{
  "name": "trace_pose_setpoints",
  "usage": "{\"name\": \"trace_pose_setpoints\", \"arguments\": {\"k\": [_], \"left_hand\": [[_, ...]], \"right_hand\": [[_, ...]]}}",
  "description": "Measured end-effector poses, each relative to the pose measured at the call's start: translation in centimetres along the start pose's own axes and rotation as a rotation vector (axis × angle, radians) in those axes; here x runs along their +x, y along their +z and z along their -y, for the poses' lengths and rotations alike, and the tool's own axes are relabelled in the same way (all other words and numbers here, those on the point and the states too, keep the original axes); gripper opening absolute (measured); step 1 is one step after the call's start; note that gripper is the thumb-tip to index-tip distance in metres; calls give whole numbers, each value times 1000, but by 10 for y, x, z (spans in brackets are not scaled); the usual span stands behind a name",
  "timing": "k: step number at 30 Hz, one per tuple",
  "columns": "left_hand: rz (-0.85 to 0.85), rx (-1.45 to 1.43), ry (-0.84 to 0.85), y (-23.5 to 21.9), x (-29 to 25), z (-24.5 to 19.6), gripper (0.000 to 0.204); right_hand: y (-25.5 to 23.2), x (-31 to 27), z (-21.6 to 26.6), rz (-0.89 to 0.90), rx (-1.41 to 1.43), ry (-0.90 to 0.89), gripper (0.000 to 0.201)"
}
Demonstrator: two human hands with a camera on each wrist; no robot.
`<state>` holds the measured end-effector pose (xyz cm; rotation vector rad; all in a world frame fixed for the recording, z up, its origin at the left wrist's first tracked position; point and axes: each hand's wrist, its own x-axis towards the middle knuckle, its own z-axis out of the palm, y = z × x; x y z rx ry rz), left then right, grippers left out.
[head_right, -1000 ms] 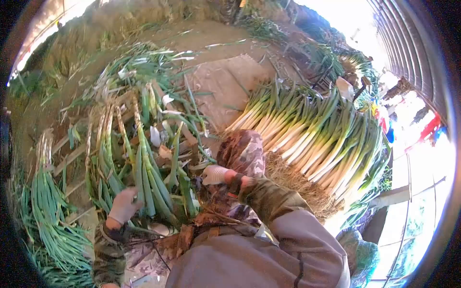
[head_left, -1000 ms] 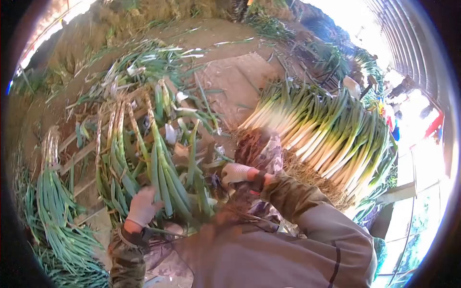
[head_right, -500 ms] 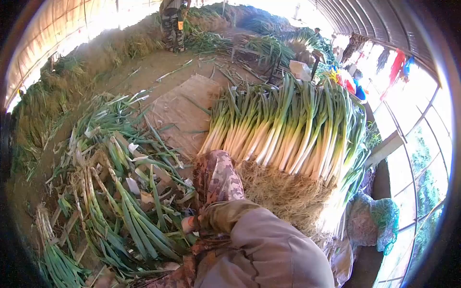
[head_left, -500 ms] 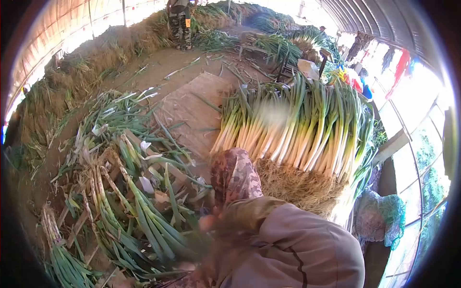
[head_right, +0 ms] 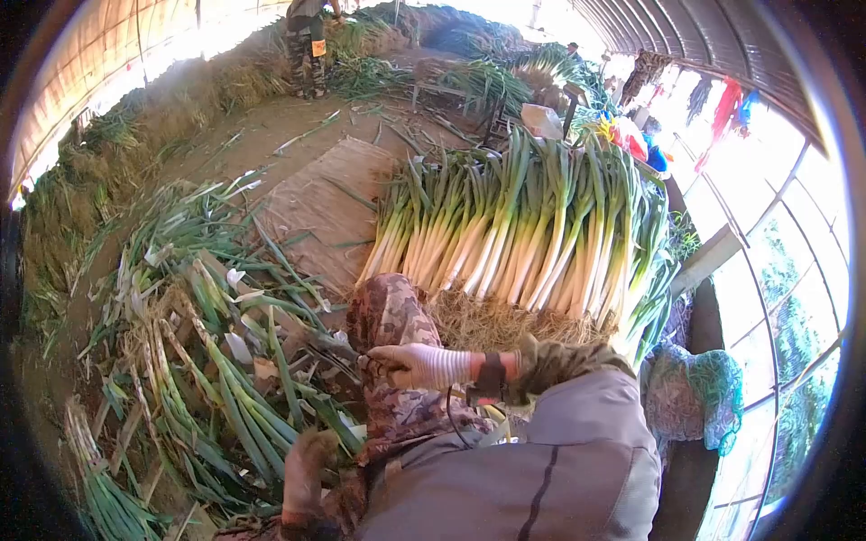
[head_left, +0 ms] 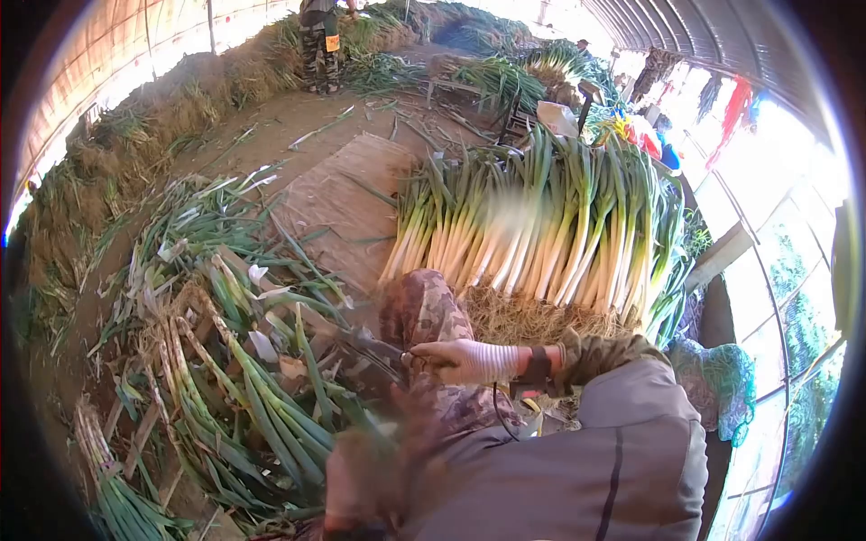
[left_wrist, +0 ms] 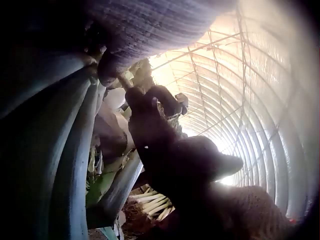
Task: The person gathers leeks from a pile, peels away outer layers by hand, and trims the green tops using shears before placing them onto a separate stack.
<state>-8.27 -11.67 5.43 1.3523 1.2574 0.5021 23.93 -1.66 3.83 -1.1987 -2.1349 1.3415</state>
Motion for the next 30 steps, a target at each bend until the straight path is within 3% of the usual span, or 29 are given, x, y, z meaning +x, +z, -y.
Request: {"name": "trace_pose_setpoints", "arguments": {"k": [2, 4, 6, 8, 10, 13, 14, 15, 16, 17, 18, 20, 21, 24, 26, 27, 29, 30], "left_hand": [[-145, -356, 44, 10, 31, 12, 63], [-280, -1063, 97, 11, 62, 32, 66], [-252, -1175, 272, 20, 51, 9, 60], [-272, -1167, 394, 24, 44, -2, 50], [-357, -1041, 461, 25, 40, 2, 36], [-381, -1118, 373, 15, 28, -12, 32], [-444, -1070, 375, 6, 30, -7, 38], [-477, -1084, 404, -4, 34, 2, 38], [-510, -1097, 434, -15, 37, 12, 38], [-544, -1111, 465, -24, 39, 20, 39], [-543, -1128, 477, -31, 36, 22, 36], [-533, -1140, 324, -38, 35, 34, 37], [-537, -1146, 254, -39, 36, 41, 37], [-450, -1072, 308, -20, 51, 42, 42], [-318, -1028, 305, -13, 61, 56, 43], [-278, -960, 282, -11, 61, 51, 42], [-239, -841, 218, -6, 60, 33, 40], [-249, -837, 268, 0, 61, 24, 42]], "right_hand": [[13, -17, 22, -12, -187, -55, 73], [30, -30, 35, 28, -302, -119, 77], [51, -31, 26, 12, -252, -391, 76], [66, -35, 8, 84, -176, -470, 73], [71, -36, 12, 207, 43, -310, 71], [53, -48, 11, 354, -169, -66, 61], [46, -56, -9, 383, -433, -54, 57], [22, -62, -9, 511, -466, 62, 54], [11, -86, -71, 281, -429, -133, 54], [-19, -93, -63, 426, -428, 274, 56], [-50, -110, -57, 321, -653, 542, 58], [-113, -113, -118, 721, -1156, 1103, 61], [-137, -117, -121, 624, -1249, 1124, 64], [-141, -82, -35, -50, -738, 727, 64], [-98, -33, -3, -233, -541, 179, 68], [-76, -8, 13, -262, -478, -88, 71], [-20, 45, 34, -134, -317, -481, 95], [17, 71, 34, -5, -140, -488, 104]]}}
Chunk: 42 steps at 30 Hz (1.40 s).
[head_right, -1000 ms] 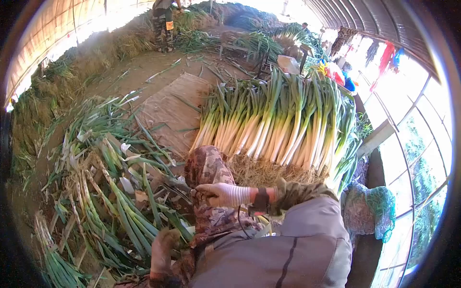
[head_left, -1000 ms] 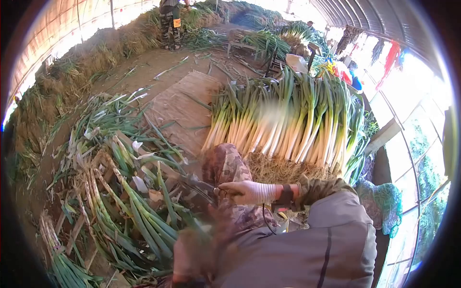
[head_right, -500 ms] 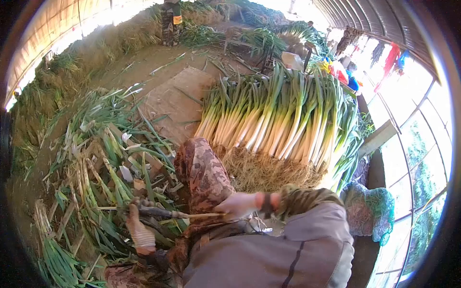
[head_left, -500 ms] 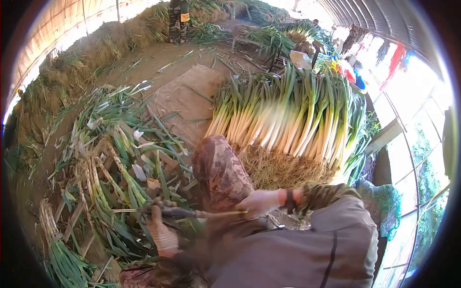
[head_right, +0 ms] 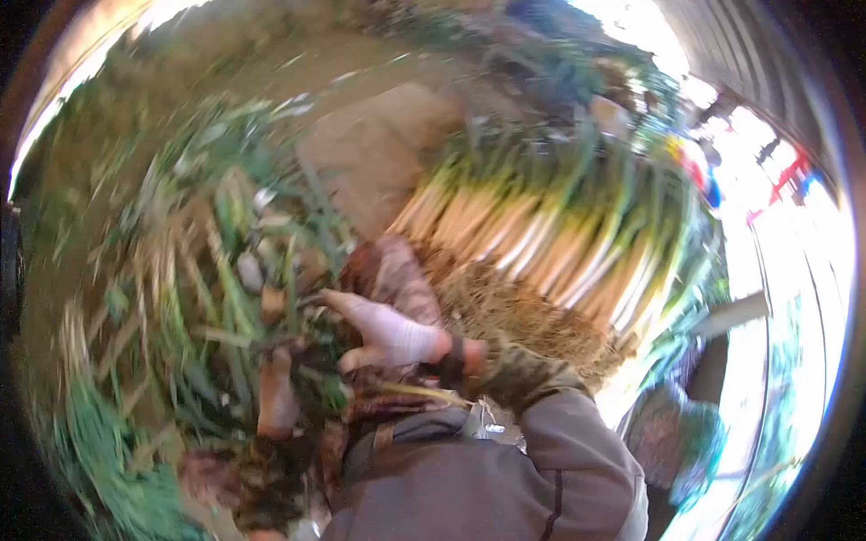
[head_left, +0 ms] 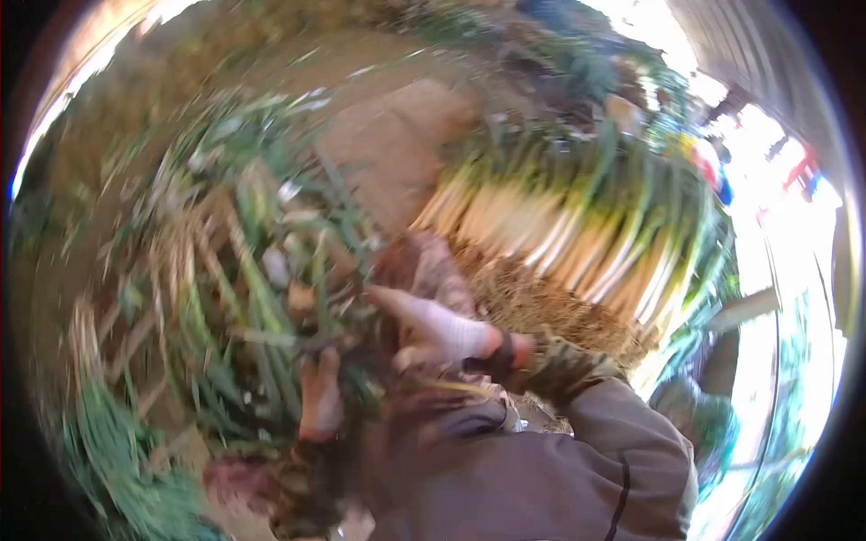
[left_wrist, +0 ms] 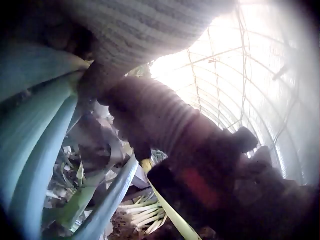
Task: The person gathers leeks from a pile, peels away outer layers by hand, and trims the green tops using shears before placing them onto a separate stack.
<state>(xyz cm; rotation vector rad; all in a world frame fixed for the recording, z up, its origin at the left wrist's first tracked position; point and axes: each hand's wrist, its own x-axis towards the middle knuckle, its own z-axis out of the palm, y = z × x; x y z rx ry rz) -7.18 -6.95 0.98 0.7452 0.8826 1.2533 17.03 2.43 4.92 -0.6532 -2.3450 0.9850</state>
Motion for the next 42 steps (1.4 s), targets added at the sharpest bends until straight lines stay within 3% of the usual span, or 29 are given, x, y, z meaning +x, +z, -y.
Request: {"name": "trace_pose_setpoints", "arguments": {"k": [1, 2, 3, 4, 5, 7, 12, 14, 17, 18, 20, 24, 27, 28, 31, 32, 35, 37, 41, 42], "left_hand": [[-11, 4, 44, 2, 0, -1, 43], [-30, 289, 282, -18, 0, 12, 42], [-100, 292, 282, -30, -6, 12, 43], [-169, 295, 281, -40, -12, 12, 44], [-290, -25, 106, -37, -20, 4, 46], [-349, -84, 135, -48, -37, 2, 54], [-342, -71, 95, -60, -51, -11, 90], [-241, 150, 174, -95, -39, 6, 93], [-155, 319, 222, -75, -32, -18, 92], [-171, 396, 242, -82, -26, -13, 90], [-109, 281, 30, -93, -26, 0, 84], [-4, 208, -194, -86, -16, -6, 79], [66, 278, -225, -93, -3, 9, 79], [82, 242, -143, -97, 2, 24, 71], [218, 648, -380, -128, 30, 30, 59], [-186, 1301, -95, -127, 32, 23, 45], [-464, 1588, 143, -153, 57, 24, 38], [-530, 1672, 73, -149, 74, 16, 38], [-696, 1732, 75, -158, 95, 26, 38], [-669, 1669, 54, -161, 96, 27, 38]], "right_hand": [[38, 18, -2, 95, 218, -10, 114], [65, 29, -5, 93, 420, -54, 114], [89, 44, -8, 86, 627, -80, 114], [83, 56, -2, 253, 634, 75, 114], [84, 62, 13, 315, 1124, 180, 114], [110, 57, 13, 330, 1287, 143, 114], [138, 49, 13, 377, 1268, 208, 113], [156, 37, 2, 425, 1381, 304, 110], [149, 34, 9, 552, 1299, 377, 108], [147, 36, 14, 458, 1417, 454, 101], [145, 40, 9, 550, 1403, 540, 94], [113, 55, 21, 621, 1404, 679, 82], [133, 37, -10, 493, 1163, 575, 80], [128, 40, -10, 449, 1064, 551, 78], [121, 49, -15, 196, 639, 632, 65], [114, 59, -12, 127, 519, 694, 62], [123, 64, -23, 36, 104, 557, 62], [141, 61, -27, 41, -146, 388, 64], [168, 49, -36, 75, -196, 435, 69], [172, 48, -39, 111, -192, 499, 70]]}}
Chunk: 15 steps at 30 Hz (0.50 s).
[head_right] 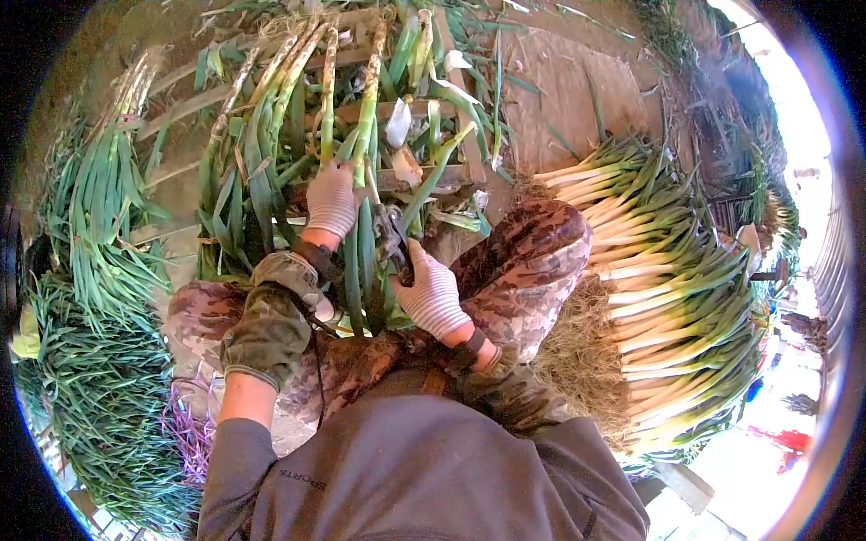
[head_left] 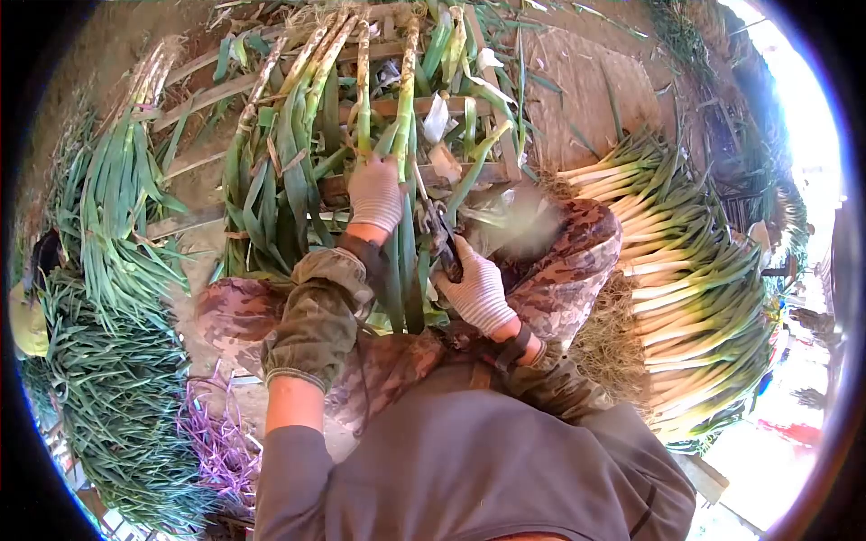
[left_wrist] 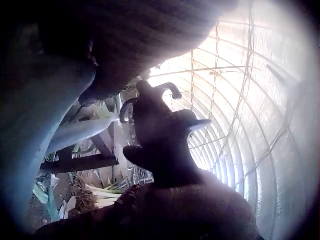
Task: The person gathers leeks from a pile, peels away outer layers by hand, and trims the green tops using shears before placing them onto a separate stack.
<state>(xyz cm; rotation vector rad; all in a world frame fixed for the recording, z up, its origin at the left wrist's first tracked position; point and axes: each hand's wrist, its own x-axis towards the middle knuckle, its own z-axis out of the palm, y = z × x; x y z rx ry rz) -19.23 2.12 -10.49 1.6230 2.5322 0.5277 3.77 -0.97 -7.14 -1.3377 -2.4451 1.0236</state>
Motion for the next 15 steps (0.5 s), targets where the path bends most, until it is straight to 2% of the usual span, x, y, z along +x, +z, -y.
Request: {"name": "trace_pose_setpoints", "arguments": {"k": [2, 8, 11, 15], "left_hand": [[73, -115, -21, 2, 4, 6, 37], [133, -171, -103, 1, 10, 9, 33], [100, -176, -124, 8, 8, 9, 32], [96, -205, -152, 8, 5, 6, 34]], "right_hand": [[6, 1, -2, 80, -3, 120, 70], [16, 4, 1, 65, -79, 71, 70], [14, 10, 1, 130, -113, 147, 76], [17, 18, -2, 112, -170, 100, 79]]}}
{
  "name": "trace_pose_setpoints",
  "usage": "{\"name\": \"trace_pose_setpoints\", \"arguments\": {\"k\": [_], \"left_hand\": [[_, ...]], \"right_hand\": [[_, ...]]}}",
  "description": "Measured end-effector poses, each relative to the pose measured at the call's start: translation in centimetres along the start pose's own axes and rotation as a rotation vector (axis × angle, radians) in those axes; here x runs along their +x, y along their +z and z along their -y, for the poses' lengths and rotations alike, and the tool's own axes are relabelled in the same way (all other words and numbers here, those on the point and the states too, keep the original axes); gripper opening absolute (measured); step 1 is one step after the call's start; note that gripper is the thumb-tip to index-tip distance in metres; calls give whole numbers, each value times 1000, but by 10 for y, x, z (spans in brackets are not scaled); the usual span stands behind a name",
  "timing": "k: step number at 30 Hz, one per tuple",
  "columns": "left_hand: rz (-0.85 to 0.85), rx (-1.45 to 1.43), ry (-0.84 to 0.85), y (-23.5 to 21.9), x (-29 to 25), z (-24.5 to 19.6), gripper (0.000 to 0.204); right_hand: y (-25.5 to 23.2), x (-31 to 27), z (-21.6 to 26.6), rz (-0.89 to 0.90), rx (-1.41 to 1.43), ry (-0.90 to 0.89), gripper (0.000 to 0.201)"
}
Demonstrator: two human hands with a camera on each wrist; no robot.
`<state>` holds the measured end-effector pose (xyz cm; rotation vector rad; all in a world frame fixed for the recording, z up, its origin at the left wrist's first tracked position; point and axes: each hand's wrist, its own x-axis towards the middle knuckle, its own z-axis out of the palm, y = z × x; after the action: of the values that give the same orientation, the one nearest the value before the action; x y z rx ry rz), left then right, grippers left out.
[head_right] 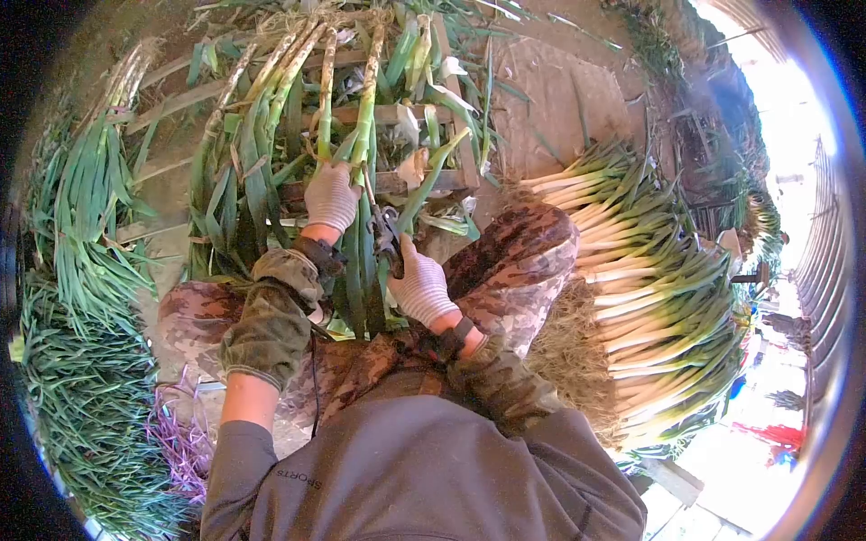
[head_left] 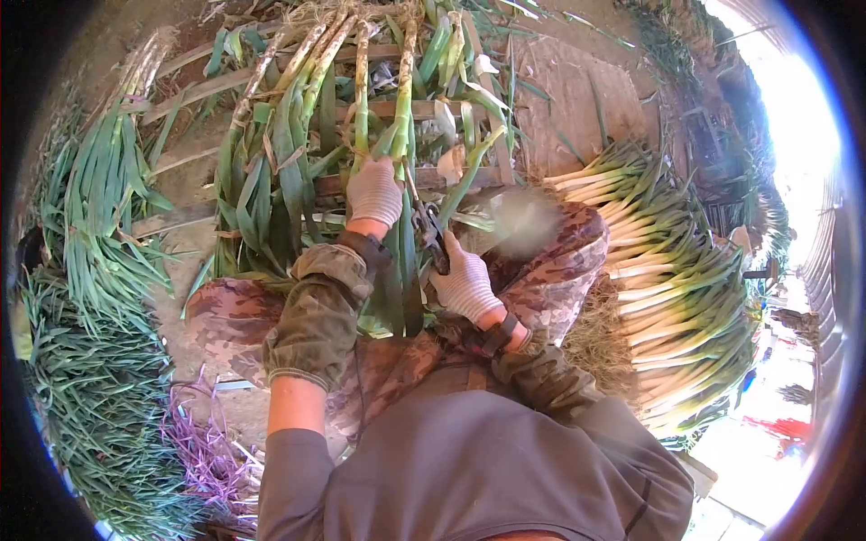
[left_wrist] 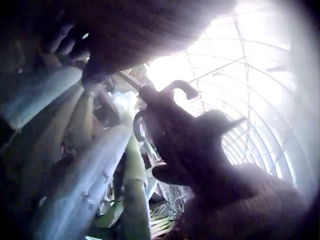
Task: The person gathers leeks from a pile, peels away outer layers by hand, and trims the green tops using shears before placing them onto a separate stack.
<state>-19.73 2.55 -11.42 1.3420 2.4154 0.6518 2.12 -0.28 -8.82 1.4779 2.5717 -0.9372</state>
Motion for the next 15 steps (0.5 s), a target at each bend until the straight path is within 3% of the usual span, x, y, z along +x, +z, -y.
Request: {"name": "trace_pose_setpoints", "arguments": {"k": [5, 15], "left_hand": [[77, 1, -50, -6, 0, -4, 38], [49, 10, -73, -3, 4, -6, 33]], "right_hand": [[-1, 19, 1, -2, -75, 36, 82], [-1, 20, 2, 5, -88, 31, 83]]}}
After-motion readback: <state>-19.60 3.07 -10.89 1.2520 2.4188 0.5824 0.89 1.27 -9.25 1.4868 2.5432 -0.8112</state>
